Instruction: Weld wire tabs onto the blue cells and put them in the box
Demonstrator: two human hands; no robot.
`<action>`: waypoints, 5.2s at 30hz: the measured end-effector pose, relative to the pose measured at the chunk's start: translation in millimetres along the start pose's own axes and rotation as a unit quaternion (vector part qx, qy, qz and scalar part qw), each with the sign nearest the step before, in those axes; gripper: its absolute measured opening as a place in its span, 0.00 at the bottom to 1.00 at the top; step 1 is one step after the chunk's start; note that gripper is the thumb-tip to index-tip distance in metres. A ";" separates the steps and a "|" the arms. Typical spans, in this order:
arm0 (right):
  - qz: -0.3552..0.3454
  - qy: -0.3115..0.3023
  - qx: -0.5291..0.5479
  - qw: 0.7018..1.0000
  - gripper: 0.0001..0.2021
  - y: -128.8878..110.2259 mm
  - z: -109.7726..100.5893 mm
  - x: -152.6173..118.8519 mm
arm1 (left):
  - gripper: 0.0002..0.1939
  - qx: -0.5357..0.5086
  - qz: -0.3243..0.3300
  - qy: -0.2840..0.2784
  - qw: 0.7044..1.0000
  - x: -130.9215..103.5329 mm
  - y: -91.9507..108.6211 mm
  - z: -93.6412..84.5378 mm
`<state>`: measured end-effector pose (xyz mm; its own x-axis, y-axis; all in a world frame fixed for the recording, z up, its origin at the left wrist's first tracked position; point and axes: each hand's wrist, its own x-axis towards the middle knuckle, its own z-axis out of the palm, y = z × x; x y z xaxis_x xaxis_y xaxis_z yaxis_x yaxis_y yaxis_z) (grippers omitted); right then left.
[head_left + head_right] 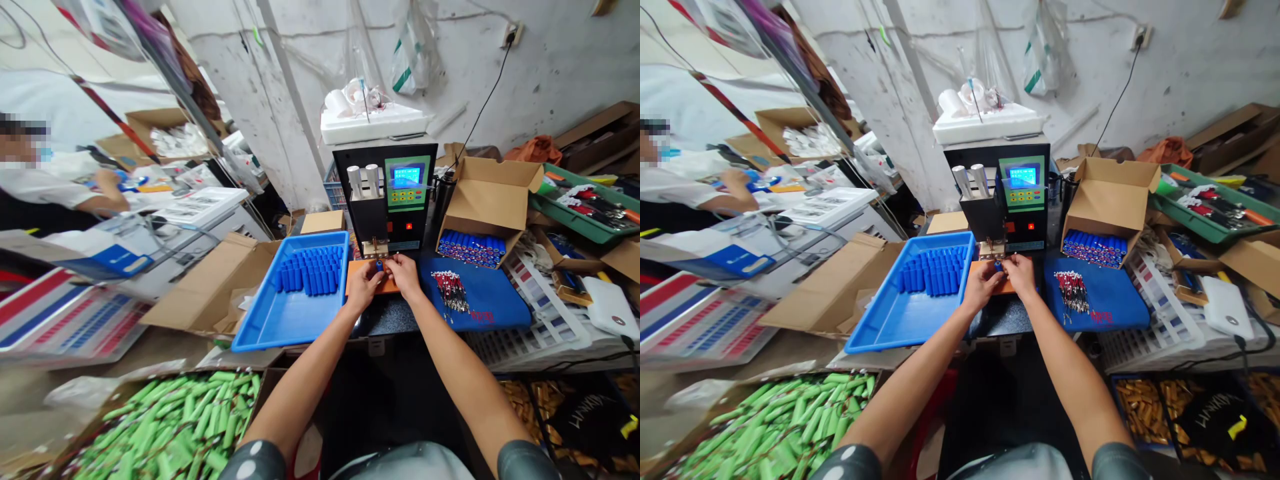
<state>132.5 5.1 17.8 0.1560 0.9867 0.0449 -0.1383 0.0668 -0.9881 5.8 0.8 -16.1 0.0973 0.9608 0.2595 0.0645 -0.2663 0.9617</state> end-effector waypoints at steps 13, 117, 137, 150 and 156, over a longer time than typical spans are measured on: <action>-0.066 0.009 -0.111 0.992 0.10 12.9 2.6 6.6 | 0.17 -0.012 0.004 0.007 1.000 -1.6 6.9 0.0; 0.081 -0.078 0.070 0.991 0.17 3.5 -26.1 -11.4 | 0.10 0.115 -0.013 -0.055 0.992 4.4 15.5 -14.9; 0.067 -0.014 0.065 0.996 0.16 7.5 -17.2 -11.9 | 0.08 0.097 -0.003 -0.044 0.994 1.9 12.5 -11.8; 0.044 -0.006 0.041 0.998 0.17 4.9 -10.2 -11.3 | 0.09 0.123 0.027 -0.056 0.990 7.4 -1.9 -11.4; -0.026 0.020 -0.060 0.998 0.15 8.4 -0.7 -2.7 | 0.08 0.122 0.036 -0.045 0.991 8.5 -4.3 -10.7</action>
<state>131.6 2.9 9.3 0.1985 0.9756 0.0940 -0.0108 0.0981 -0.9951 -4.3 10.9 -17.1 0.1973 0.9310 0.3071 0.2912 -0.3547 0.8885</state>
